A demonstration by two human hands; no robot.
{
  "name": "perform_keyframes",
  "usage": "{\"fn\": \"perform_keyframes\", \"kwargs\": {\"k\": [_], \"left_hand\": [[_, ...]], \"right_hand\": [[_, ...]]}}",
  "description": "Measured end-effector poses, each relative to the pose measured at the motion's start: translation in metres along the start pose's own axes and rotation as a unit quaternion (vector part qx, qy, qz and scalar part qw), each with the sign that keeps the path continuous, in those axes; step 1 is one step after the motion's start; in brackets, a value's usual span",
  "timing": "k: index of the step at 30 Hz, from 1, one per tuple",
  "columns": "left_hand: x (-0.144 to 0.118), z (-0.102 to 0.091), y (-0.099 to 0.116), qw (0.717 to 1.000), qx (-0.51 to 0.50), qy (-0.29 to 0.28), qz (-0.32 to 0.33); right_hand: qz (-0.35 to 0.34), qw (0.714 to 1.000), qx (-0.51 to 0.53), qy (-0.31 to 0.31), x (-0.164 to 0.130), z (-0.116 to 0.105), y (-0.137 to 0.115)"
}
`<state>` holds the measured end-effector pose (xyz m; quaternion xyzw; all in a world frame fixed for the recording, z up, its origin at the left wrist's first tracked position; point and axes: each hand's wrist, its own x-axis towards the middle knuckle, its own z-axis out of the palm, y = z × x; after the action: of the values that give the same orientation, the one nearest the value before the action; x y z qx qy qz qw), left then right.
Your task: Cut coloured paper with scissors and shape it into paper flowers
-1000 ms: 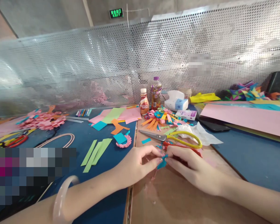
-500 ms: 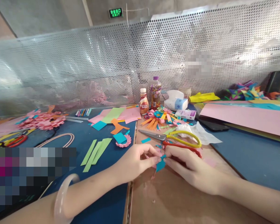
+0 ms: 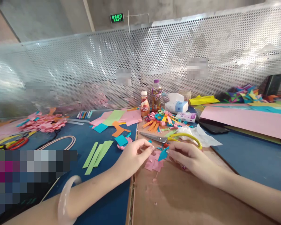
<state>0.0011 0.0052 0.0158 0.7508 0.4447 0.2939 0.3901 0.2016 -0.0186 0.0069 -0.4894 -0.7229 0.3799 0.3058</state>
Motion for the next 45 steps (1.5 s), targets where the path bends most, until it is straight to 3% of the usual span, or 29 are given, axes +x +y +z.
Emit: {"fn": "perform_keyframes", "kwargs": {"k": [3,6,9,13,20,25,36,41,45], "left_hand": [[0.008,-0.018,-0.007,0.984,0.16,0.072,0.04],[0.022,-0.047,-0.023,0.91,0.366,0.168,0.103],[0.032,-0.069,-0.04,0.861,0.473,0.153,0.104],[0.035,-0.07,-0.051,0.857,0.498,0.113,0.068],[0.026,-0.047,-0.043,0.839,0.525,0.089,0.111],[0.028,-0.052,-0.044,0.836,0.536,0.047,0.104],[0.027,-0.06,-0.025,0.883,0.467,0.03,-0.02],[0.023,-0.057,-0.024,0.871,0.49,0.024,-0.006],[0.025,-0.047,-0.019,0.841,0.538,0.051,-0.015]], "right_hand": [[0.021,0.998,0.061,-0.002,0.003,0.001,0.005],[0.033,0.996,0.081,0.0,0.005,0.002,0.008],[0.033,0.998,0.056,-0.002,0.005,0.002,0.007],[0.034,0.999,0.025,-0.004,0.004,0.001,0.004],[0.023,1.0,0.013,-0.003,0.003,0.0,0.006],[0.024,0.999,0.02,-0.01,0.004,0.001,0.008],[0.029,0.998,0.045,-0.014,0.001,0.001,0.004],[0.033,0.998,0.059,-0.015,0.002,0.002,0.002],[0.047,0.997,0.052,-0.016,0.004,0.003,-0.001]]}}
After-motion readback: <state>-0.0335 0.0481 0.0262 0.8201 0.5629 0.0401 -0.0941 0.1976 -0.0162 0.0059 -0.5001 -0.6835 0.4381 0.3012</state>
